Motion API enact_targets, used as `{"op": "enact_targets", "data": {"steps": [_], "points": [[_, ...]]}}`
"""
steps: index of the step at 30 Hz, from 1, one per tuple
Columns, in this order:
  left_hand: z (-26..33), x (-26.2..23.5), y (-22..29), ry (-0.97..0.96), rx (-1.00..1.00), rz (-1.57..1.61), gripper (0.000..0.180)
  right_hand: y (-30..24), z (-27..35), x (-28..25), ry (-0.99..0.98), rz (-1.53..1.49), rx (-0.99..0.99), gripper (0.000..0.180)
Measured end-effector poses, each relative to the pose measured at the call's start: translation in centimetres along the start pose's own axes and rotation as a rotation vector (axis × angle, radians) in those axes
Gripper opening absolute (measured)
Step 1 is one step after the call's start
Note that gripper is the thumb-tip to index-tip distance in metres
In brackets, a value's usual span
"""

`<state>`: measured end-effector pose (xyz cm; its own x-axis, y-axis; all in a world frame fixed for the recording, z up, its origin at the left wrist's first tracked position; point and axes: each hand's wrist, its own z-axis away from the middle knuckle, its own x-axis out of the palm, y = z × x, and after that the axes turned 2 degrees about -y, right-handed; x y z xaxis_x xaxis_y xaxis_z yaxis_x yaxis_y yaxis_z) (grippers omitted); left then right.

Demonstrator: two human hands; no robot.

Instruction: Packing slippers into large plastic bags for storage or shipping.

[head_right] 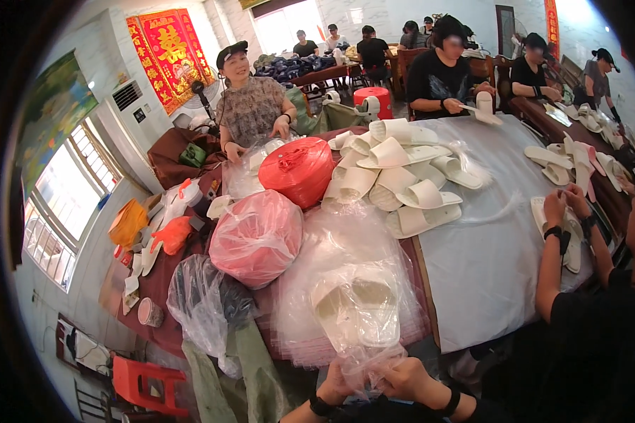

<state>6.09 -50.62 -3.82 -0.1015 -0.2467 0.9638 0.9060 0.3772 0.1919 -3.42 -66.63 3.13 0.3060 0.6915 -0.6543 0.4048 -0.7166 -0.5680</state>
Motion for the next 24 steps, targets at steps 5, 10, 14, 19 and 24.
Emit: {"op": "enact_targets", "data": {"steps": [5,10,14,19,24], "points": [[-0.4,1.0,0.4,-0.105,-0.079,-0.015,0.046,0.4,0.8,-0.4,-0.17,-0.148,0.022,0.03],[1.6,4.9,2.2,0.049,-0.053,-0.206,0.042,1.4,-0.8,-2.3,-0.334,-0.382,-0.042,0.039],[2.0,5.4,2.6,-0.112,0.123,-0.233,0.045,2.6,-0.7,-2.4,-0.151,-0.6,-0.066,0.019],[4.9,5.8,3.0,0.155,0.489,-0.734,0.037,3.3,-1.1,-1.1,0.039,-0.436,0.158,0.02],[7.9,1.6,3.1,0.637,0.999,-0.804,0.021,2.0,-3.2,-1.2,0.05,-0.251,0.25,0.022]]}}
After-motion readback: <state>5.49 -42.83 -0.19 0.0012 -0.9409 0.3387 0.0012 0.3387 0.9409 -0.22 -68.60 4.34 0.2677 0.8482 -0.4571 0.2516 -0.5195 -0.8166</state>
